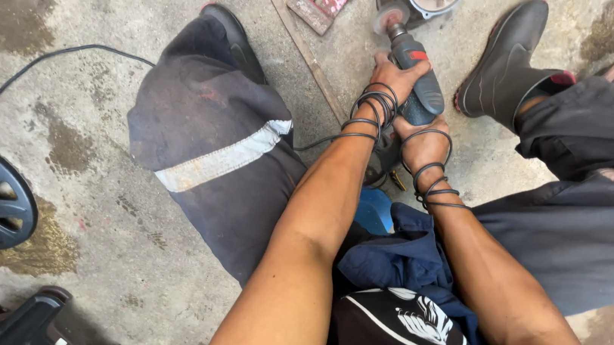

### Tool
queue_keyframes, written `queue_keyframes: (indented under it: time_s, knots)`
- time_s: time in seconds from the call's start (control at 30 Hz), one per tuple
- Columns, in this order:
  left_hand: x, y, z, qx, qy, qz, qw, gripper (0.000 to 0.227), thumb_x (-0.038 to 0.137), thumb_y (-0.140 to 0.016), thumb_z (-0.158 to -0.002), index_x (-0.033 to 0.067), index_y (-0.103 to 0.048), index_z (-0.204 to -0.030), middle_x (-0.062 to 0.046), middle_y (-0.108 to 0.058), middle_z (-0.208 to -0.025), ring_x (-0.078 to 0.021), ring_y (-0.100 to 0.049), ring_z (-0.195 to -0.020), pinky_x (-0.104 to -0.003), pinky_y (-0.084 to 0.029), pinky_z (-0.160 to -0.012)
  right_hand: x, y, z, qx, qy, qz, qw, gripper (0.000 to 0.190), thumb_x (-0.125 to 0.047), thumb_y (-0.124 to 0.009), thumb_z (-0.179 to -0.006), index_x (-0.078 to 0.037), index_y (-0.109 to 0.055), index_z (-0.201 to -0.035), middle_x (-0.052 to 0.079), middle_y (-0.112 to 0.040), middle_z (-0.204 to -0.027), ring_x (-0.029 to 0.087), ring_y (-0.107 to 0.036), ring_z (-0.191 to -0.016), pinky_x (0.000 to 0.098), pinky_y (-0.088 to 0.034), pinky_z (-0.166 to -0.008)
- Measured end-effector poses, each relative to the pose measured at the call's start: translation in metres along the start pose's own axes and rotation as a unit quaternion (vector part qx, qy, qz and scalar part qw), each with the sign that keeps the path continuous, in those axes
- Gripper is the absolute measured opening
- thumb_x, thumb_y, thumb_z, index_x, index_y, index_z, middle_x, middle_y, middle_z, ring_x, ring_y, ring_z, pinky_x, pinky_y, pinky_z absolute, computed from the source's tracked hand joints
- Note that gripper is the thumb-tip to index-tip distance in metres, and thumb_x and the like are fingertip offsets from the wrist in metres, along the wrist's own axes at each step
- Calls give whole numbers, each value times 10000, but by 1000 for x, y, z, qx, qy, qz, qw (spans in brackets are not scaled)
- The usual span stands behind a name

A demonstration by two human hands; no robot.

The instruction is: Clean a metal motor or pump housing using a power drill equipped with a wire brush attachment.

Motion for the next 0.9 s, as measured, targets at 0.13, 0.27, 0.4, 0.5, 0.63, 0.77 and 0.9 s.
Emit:
queue_keyframes:
  time_s: [0.13, 0.27, 0.4, 0.5, 0.63, 0.77, 0.9]
  knots:
    - [10, -6, 22, -35, 6, -30, 999, 980, 714, -702, -654, 56, -433, -1328, -189, -605, -1393, -321, -570, -1339, -421, -437, -1172, 3, 12, 9, 7, -13, -6, 1000, 611, -555, -817, -732, -119, -685, -1140, 122, -755, -1043, 341, -698, -1091, 492, -554, -934]
    - [49, 3, 77, -50, 13, -28, 998, 994, 736, -627, -654, 25, -492, -1336, -201, -622, -1386, -307, -570, -1343, -418, -438, -1169, -14, 43, 22, 31, -9, -16, 999, 626, -502, -813, -795, -45, -645, -1191, 239, -728, -1079, 443, -673, -1108, 552, -528, -953]
    - [48, -13, 55, -52, 1, -9, 999, 1020, 777, -591, -657, -12, -632, -1302, -218, -676, -1308, -316, -596, -1306, -462, -477, -1126, -42, 70, 51, 23, 8, -94, 995, 628, -504, -790, -864, -58, -596, -1262, 265, -710, -1080, 472, -654, -1137, 579, -508, -939]
    - [52, -11, 60, -73, 26, -40, 996, 1080, 802, -584, -659, -1, -580, -1381, -183, -614, -1410, -266, -526, -1377, -425, -408, -1189, 4, 40, 7, -29, 3, -139, 990, 640, -497, -827, -854, -167, -541, -1322, 63, -699, -740, 206, -732, -612, 319, -601, -634]
    - [68, -13, 69, -76, 29, -43, 996, 1100, 793, -597, -655, -20, -573, -1396, -199, -595, -1429, -297, -502, -1396, -436, -396, -1194, 1, 49, 11, 40, 9, -79, 996, 689, -531, -815, -852, -152, -542, -1358, 250, -721, -1032, 457, -698, -1045, 544, -560, -865]
    - [75, -17, 68, -36, 10, 47, 998, 782, 600, -606, -638, -67, -751, -1018, -183, -756, -956, -236, -720, -848, -294, -563, -740, -7, 72, 17, 142, 133, -80, 978, 651, -417, -882, -778, -53, -617, -1249, 196, -748, -883, 391, -712, -707, 475, -551, -620]
    - [70, -24, 73, -68, 20, 7, 997, 1000, 731, -636, -704, -60, -603, -1315, -280, -662, -1269, -379, -606, -1272, -477, -478, -1100, 1, 62, 11, 75, 50, -46, 995, 735, -578, -819, -816, -178, -561, -1377, 251, -731, -1030, 490, -696, -1030, 556, -558, -895]
Point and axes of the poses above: each hand's wrist, its own z-axis away from the middle knuckle, its own y-axis out of the back of the hand, x = y × z, the point moved 8 cm from there along -z, towards the middle knuckle
